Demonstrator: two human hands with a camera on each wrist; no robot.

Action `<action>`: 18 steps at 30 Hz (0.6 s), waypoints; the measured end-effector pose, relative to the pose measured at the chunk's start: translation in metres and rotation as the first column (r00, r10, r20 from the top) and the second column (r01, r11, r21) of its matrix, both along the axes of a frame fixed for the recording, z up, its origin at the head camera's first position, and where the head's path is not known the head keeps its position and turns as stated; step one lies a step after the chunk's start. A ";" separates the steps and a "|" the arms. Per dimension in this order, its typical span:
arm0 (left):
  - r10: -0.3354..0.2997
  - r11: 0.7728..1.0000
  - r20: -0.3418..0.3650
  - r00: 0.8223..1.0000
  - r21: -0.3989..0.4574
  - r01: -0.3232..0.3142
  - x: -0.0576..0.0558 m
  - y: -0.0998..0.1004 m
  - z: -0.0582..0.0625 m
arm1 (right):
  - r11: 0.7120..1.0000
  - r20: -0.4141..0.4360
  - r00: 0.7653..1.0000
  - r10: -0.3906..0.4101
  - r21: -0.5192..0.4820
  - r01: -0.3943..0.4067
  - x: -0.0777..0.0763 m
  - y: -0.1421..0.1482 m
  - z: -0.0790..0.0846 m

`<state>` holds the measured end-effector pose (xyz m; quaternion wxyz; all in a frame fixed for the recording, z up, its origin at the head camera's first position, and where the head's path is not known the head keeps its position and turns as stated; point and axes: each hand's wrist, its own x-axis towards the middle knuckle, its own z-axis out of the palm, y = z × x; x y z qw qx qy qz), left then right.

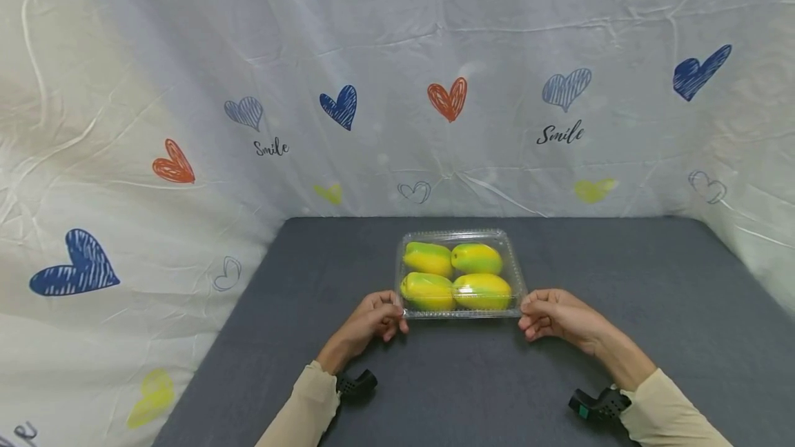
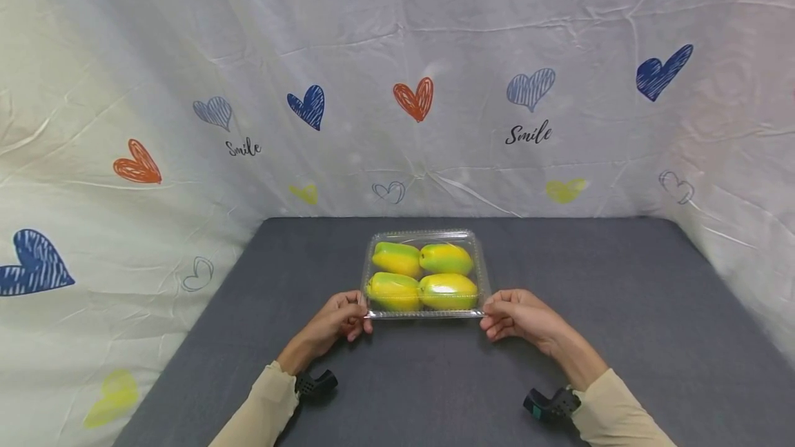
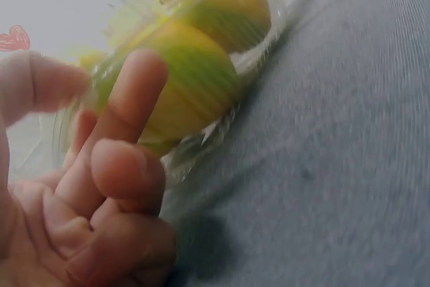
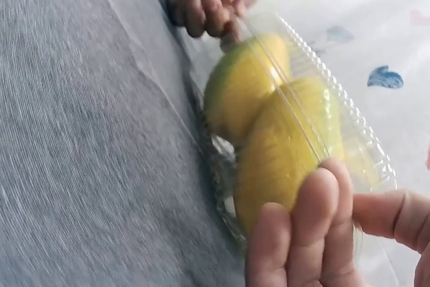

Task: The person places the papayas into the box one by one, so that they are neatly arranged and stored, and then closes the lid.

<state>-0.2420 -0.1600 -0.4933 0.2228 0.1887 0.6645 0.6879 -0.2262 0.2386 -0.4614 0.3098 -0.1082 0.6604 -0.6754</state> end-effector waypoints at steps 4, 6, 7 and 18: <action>0.023 1.000 0.010 1.000 0.018 -0.023 0.001 0.001 0.000 | 1.000 -0.031 0.999 -0.018 0.005 0.018 0.002 -0.004 -0.003; 0.017 0.999 0.000 1.000 0.029 -0.017 0.001 0.001 0.000 | 1.000 -0.051 0.999 -0.016 0.005 0.017 0.003 -0.006 -0.003; 0.013 0.999 -0.002 1.000 0.031 -0.012 0.001 0.000 0.000 | 1.000 -0.058 0.998 -0.013 0.005 0.013 0.003 -0.006 -0.003; -0.088 0.991 -0.064 0.994 0.099 0.094 -0.002 -0.006 -0.005 | 0.992 0.015 0.992 0.128 0.013 -0.129 -0.002 0.004 -0.001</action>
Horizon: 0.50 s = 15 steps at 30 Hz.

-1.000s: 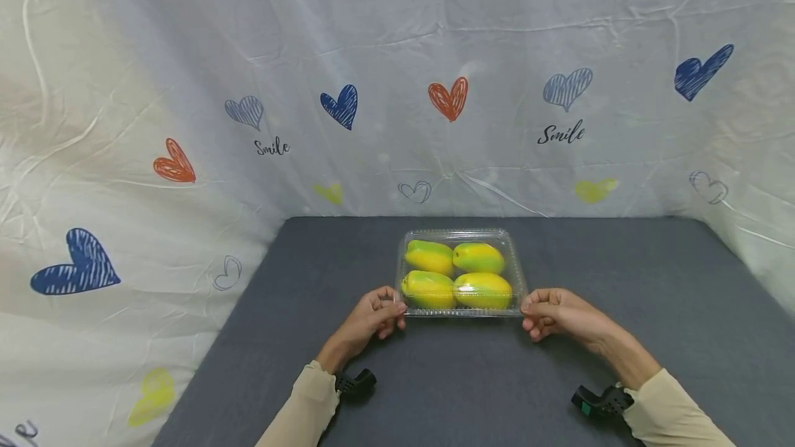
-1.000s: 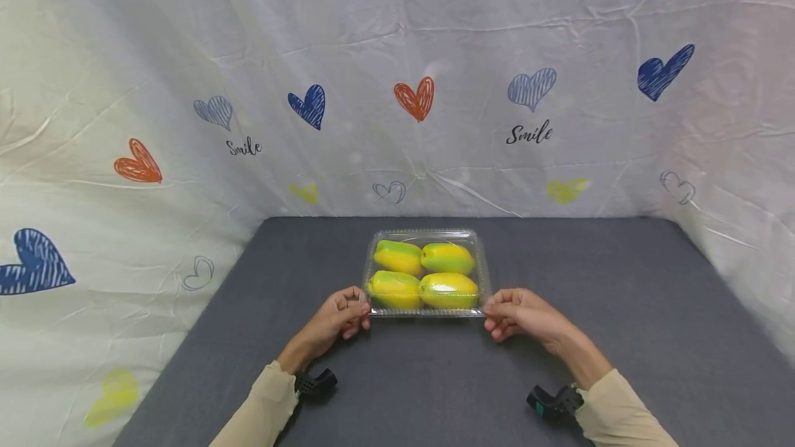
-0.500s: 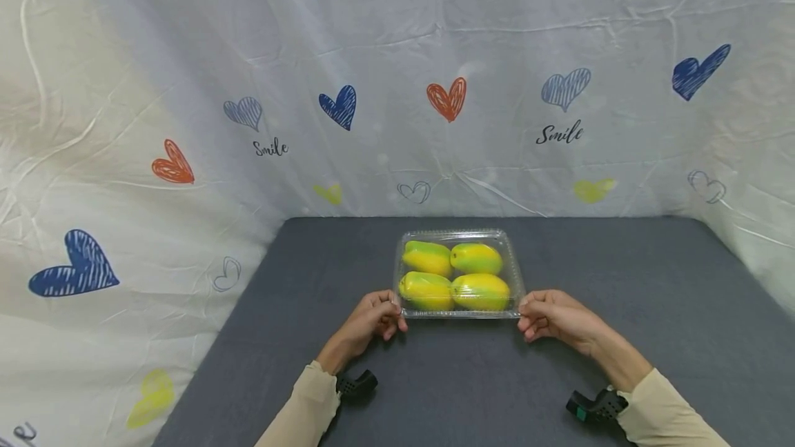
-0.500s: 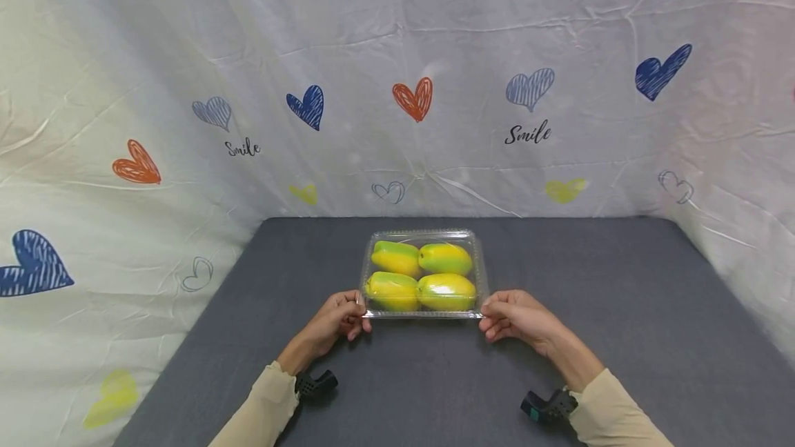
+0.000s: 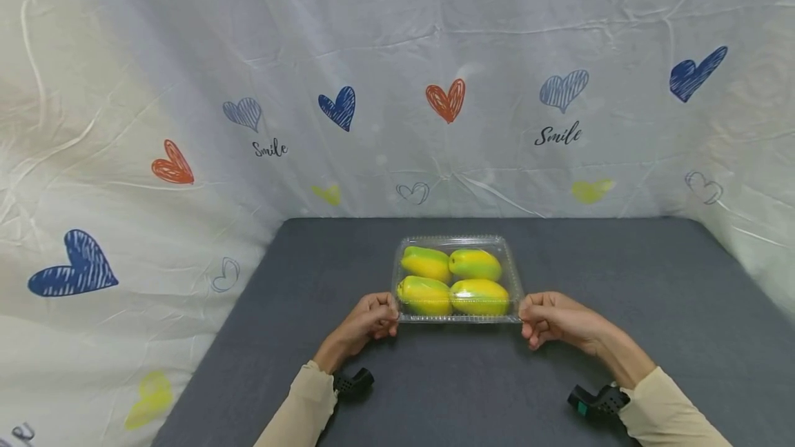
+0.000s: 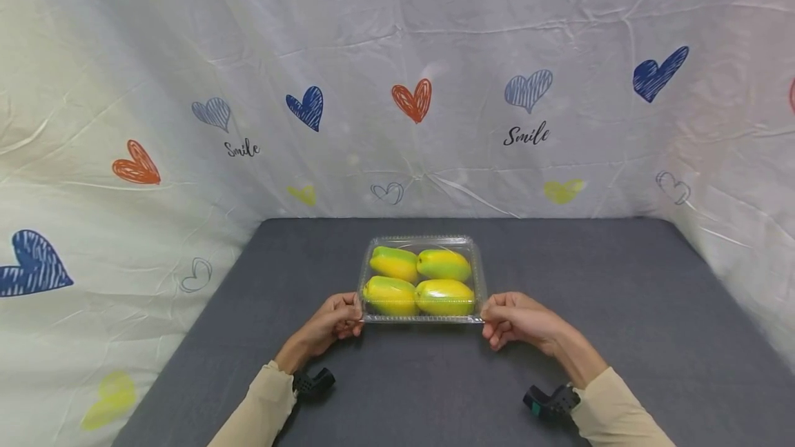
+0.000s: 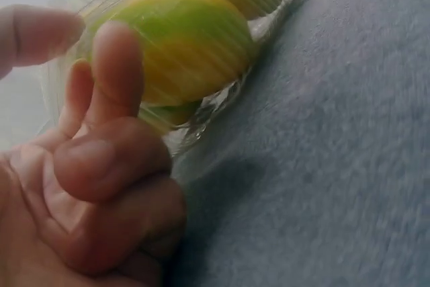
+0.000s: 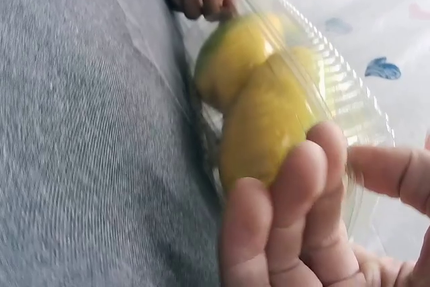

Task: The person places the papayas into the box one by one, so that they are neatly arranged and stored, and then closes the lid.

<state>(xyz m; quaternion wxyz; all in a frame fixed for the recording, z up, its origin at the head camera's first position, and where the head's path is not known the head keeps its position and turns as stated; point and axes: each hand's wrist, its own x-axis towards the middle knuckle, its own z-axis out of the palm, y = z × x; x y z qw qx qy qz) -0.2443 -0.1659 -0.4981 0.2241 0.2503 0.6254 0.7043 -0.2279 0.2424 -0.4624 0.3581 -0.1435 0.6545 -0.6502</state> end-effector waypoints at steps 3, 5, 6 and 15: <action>-0.044 0.999 -0.017 0.999 0.022 0.045 -0.003 0.000 0.000 | 0.999 0.003 0.999 0.048 -0.018 -0.048 -0.002 0.005 -0.001; -0.074 0.997 -0.015 0.997 0.030 0.074 -0.005 -0.001 0.000 | 0.997 0.011 0.997 0.073 -0.036 -0.073 -0.003 0.008 0.000; -0.087 0.996 -0.006 0.996 0.032 0.087 -0.006 -0.002 0.000 | 0.996 0.016 0.996 0.083 -0.046 -0.083 -0.003 0.010 0.000; -0.160 0.986 0.062 0.985 -0.037 0.162 -0.011 -0.013 0.004 | 0.998 -0.059 0.998 -0.034 0.043 0.036 -0.008 0.026 0.013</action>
